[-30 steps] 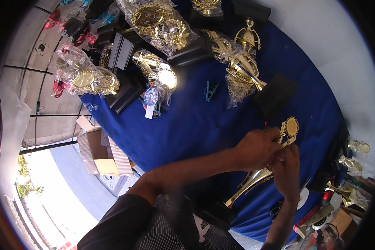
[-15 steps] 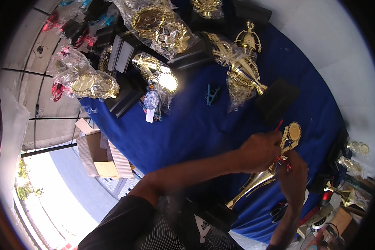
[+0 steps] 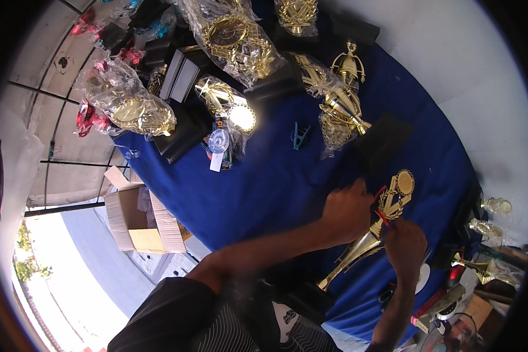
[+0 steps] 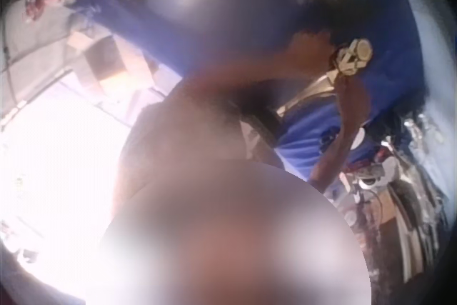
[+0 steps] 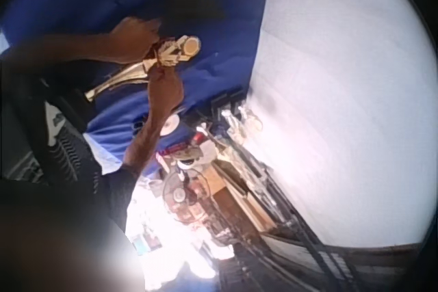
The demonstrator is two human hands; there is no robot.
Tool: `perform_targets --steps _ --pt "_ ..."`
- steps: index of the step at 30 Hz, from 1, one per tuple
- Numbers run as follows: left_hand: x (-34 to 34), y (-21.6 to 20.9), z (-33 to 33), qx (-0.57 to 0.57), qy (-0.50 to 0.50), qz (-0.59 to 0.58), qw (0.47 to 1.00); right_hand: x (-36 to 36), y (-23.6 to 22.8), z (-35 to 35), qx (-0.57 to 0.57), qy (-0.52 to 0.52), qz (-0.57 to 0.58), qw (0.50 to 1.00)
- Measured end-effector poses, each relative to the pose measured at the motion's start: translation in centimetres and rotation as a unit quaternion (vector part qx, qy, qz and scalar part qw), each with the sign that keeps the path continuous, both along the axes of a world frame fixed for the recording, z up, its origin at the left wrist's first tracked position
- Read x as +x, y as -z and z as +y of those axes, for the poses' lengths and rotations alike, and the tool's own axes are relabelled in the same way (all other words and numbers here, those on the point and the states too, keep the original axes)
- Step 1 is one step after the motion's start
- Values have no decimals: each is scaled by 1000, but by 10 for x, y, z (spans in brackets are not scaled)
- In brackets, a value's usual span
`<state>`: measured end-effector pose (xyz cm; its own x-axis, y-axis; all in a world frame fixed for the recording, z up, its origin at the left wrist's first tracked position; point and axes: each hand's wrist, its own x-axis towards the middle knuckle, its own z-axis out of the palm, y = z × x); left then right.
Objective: The person unwraps a gold trophy, ties a red ribbon around its neck, and attaches a circular badge to the top. They then select a rectangular sticker from a set and affix it to the trophy base before placing the finished trophy aside.
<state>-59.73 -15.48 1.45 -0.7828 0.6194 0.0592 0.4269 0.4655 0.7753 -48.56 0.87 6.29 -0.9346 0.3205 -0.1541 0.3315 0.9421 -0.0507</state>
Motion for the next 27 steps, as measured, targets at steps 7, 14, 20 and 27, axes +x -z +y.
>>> perform_targets --steps 7,14,20,27 --pt "-17 -10 -31 -7 15 -24 1000 33 -5 19 -56 116 43 991" --pt "-41 -41 -156 71 -153 176 970 46 21 -39 -510 316 123 791" --pt "-83 -25 -239 -248 -236 272 899 41 37 -93 -661 283 167 675" --pt "-93 -14 -254 -253 -220 188 923 50 36 -113 -644 324 170 672"
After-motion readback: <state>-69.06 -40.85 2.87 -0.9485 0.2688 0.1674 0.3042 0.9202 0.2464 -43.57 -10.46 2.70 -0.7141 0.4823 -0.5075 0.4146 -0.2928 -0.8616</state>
